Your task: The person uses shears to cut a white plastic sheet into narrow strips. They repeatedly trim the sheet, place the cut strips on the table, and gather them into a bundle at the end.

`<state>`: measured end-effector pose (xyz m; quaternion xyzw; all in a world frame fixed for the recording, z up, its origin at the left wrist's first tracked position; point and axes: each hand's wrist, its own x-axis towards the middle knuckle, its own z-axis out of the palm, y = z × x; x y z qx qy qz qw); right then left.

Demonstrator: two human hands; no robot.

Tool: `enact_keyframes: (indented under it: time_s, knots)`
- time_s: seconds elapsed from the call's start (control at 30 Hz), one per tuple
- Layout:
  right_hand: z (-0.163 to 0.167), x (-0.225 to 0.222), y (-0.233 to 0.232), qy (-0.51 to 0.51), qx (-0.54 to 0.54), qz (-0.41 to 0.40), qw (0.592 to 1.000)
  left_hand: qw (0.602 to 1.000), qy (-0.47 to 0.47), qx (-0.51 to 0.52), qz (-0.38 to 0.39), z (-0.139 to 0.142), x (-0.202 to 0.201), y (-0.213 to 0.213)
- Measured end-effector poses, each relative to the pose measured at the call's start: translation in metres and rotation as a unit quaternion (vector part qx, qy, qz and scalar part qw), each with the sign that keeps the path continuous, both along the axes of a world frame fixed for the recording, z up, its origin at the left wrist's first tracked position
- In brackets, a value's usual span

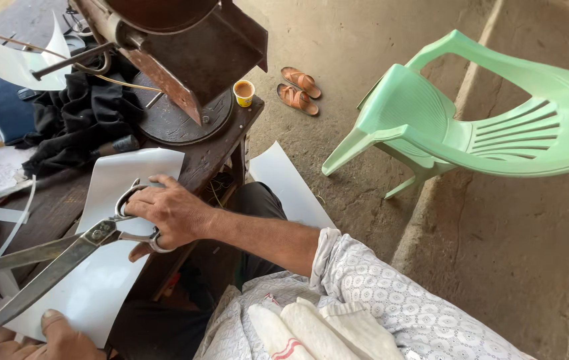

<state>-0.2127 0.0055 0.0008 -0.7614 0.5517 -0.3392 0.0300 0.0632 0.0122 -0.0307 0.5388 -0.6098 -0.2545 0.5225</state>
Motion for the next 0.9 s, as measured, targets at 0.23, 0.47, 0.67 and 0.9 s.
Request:
enact_keyframes:
  time_s: [0.23, 0.47, 0.67, 0.9]
  knots:
    - [0.003, 0.003, 0.000, 0.043, -0.058, -0.046, 0.996, 0.985, -0.067, 0.140, -0.079, -0.008, 0.032, -0.021]
    - [-0.003, 0.005, -0.007, 0.016, 0.026, -0.026, 0.999, 0.983, 0.088, 0.157, 0.034, 0.017, 0.015, 0.023]
    - [0.003, 0.002, -0.033, -0.019, 0.022, 0.008, 1.000, 0.981, 0.124, 0.138, 0.060, 0.034, -0.004, 0.008]
    - [0.036, 0.003, -0.056, -0.050, 0.042, -0.009, 0.998, 0.993, 0.056, 0.096, 0.050, 0.033, -0.012, -0.020]
